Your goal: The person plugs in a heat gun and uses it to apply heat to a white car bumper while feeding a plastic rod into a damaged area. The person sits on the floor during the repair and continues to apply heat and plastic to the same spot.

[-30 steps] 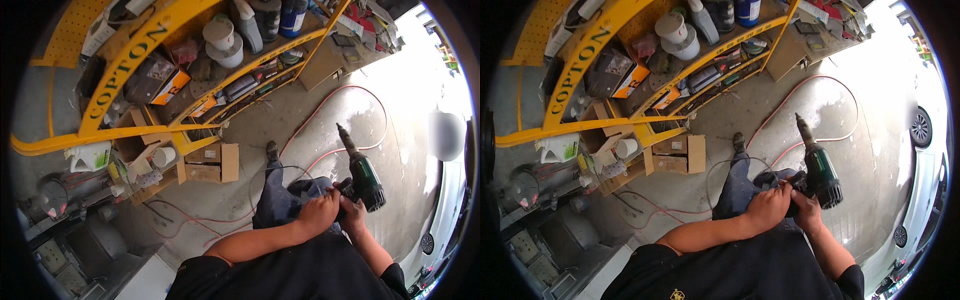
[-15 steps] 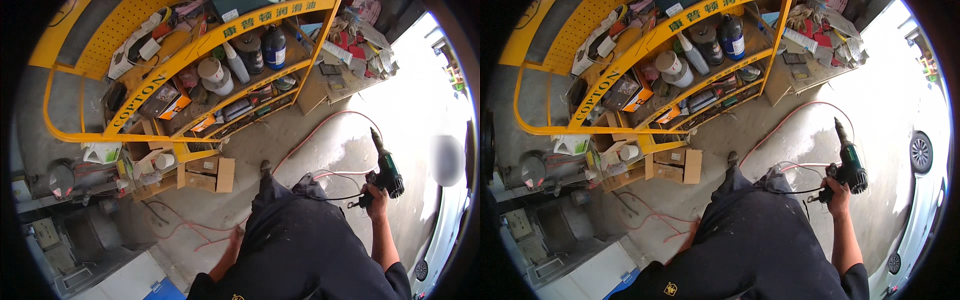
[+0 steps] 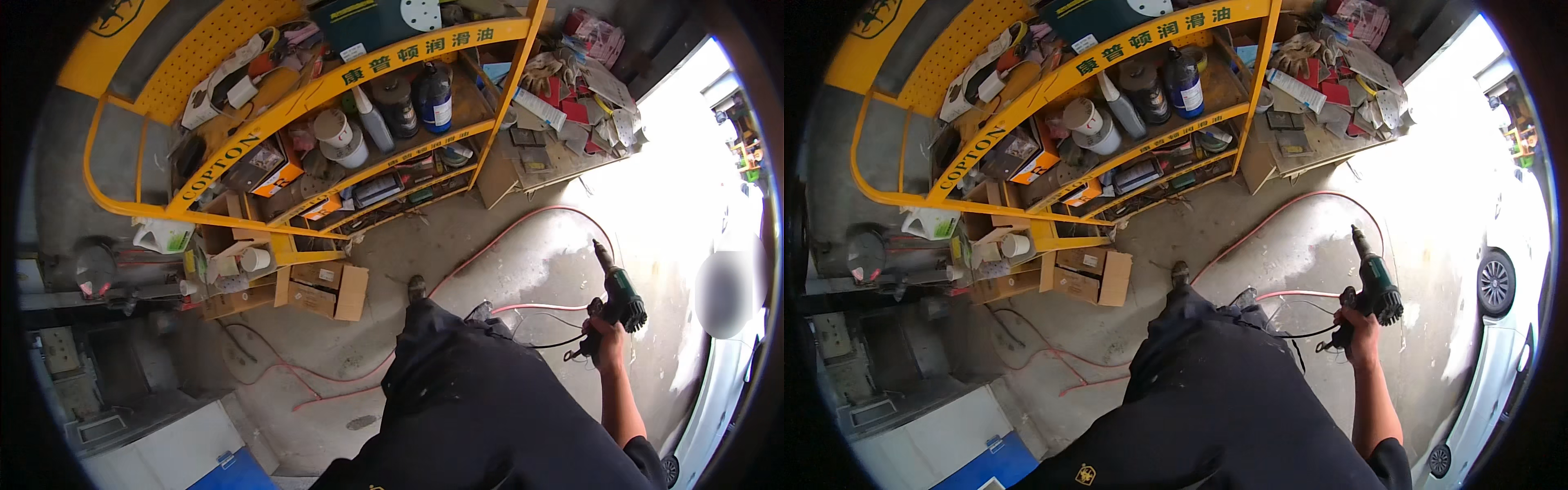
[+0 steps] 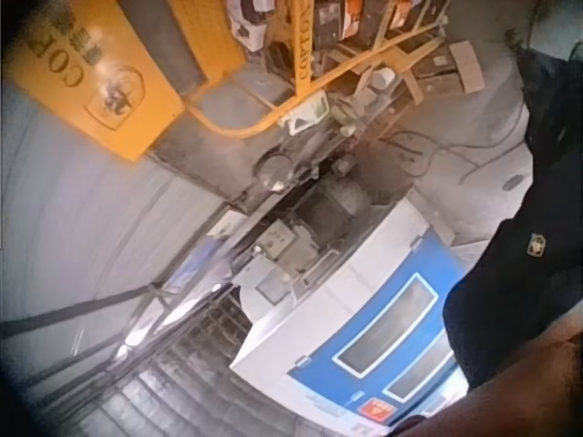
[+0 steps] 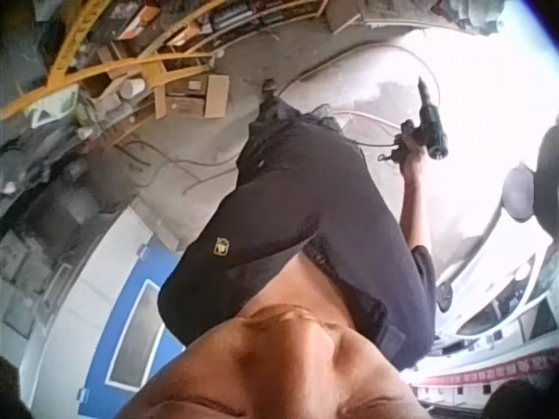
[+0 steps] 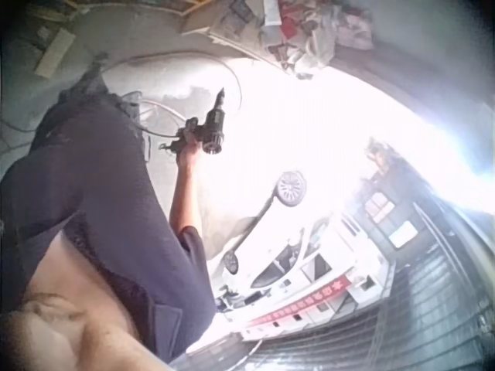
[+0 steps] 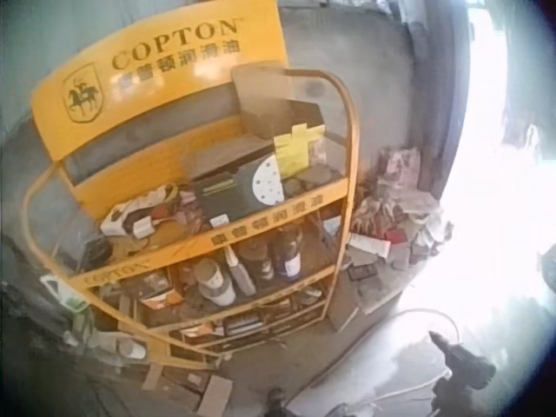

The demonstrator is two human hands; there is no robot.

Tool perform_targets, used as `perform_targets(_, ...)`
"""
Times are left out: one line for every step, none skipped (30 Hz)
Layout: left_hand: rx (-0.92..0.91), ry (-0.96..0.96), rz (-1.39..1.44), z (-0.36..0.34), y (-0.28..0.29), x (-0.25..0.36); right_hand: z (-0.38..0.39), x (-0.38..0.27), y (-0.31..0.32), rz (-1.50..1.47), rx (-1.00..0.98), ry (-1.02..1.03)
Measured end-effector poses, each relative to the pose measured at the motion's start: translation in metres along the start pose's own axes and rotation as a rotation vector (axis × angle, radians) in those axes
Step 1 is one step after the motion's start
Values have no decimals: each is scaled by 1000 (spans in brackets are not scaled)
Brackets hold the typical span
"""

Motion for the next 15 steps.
perform_targets(-2,-13,-1,2,-1,8,1,2,1,12,-14,-13)
perform_targets(-6,-23,-5,5,-1,15,-4,12,11,-60,-53,-33)
perform_targets(-7,-29,-11,9,-1,20,-4,23,17,-30,-61,-42)
perform_targets(-8,-33,-15,9,-1,25,-2,32,22,-1,-69,-51)
perform_targets(-12,-37,-26,10,0,31,3,38,26,24,-57,-74)
perform_targets(-17,-39,-33,9,-1,39,7,42,28,49,-44,-95)
perform_targets(-23,-37,-41,9,-1,42,8,44,27,74,-31,-115)
perform_targets(-30,-28,-52,9,0,43,9,43,23,72,-51,-124)
perform_targets(-34,-23,-67,7,1,46,12,39,18,64,-67,-128)
perform_targets(-45,-14,-82,6,0,45,20,37,15,65,-75,-143)
perform_targets(-49,-6,-92,2,1,45,21,35,6,84,-82,-152)
perform_targets(-52,-3,-105,-3,2,49,20,35,5,86,-79,-135)
perform_targets(-62,7,-121,-7,3,50,21,37,6,61,-43,-136)
perform_targets(-73,12,-135,-10,3,50,23,38,8,37,-7,-136)
perform_targets(-76,15,-148,-13,6,52,27,37,7,38,2,-129)
Point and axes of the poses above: each hand's wrist, its own z-axis away from the middle knuckle, its own y-axis out of the back of the hand, x = y × z, the point moved 3 cm from there along -z, towards the middle knuckle, and after that the axes turned 5 degrees about -z, right-handed, at the moved point
